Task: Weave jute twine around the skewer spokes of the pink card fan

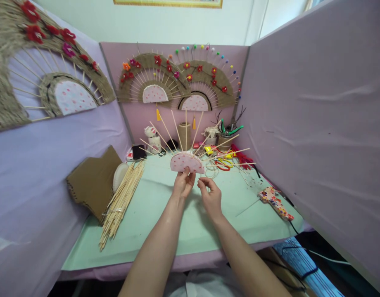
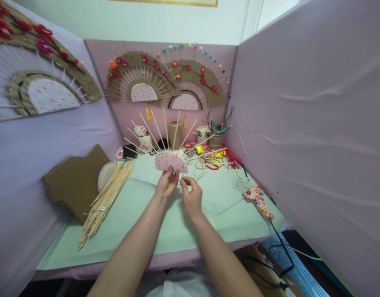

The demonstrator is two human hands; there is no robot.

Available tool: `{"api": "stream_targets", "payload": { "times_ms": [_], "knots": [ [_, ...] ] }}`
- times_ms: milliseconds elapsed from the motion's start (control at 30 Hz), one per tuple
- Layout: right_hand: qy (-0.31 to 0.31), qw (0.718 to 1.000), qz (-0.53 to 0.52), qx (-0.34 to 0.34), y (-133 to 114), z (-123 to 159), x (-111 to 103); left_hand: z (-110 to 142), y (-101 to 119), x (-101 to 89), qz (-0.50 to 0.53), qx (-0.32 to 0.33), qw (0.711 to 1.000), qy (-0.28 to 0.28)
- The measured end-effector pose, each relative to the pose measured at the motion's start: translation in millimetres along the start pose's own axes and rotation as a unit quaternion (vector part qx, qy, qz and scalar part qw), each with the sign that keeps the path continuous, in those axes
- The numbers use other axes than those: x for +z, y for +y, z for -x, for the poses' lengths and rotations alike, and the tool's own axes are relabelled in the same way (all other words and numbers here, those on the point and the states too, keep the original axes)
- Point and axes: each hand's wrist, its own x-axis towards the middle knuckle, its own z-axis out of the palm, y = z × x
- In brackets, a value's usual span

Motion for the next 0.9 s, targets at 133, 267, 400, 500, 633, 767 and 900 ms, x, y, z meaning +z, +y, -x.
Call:
{"api": "stream_targets", "payload": {
  "times_ms": [133,267,400,500,633,767,900],
  "knots": [
    [-0.044,0.995,0.051,-0.069,5,3,3,-2,-3,-4.1,-0.013,-0.001,1.0,-0.011],
    [-0.071,0.98,0.136,-0.129,7,4,3,-3,-5,-3.7,-0.018,-0.009,1.0,-0.003],
    [-0.075,0.957,0.226,-0.167,2,8,3,-2,-4,-2.6,-0.013,-0.002,1.0,-0.001],
    [-0.067,0.95,0.252,-0.173,-3,14,4,-3,-3,-2.4,-0.008,-0.029,1.0,-0.007],
    [-0.078,0.943,0.257,-0.197,-6,19,7,-3,-2,-0.9,0.029,-0.007,1.0,-0.004],
    [-0.081,0.949,0.23,-0.2,-6,18,6,-3,-2,1.0,0.037,-0.002,0.999,0.017],
    [-0.087,0.949,0.233,-0.196,-7,17,4,-3,-2,0.9,0.043,-0.008,0.998,0.033]
  ]
}}
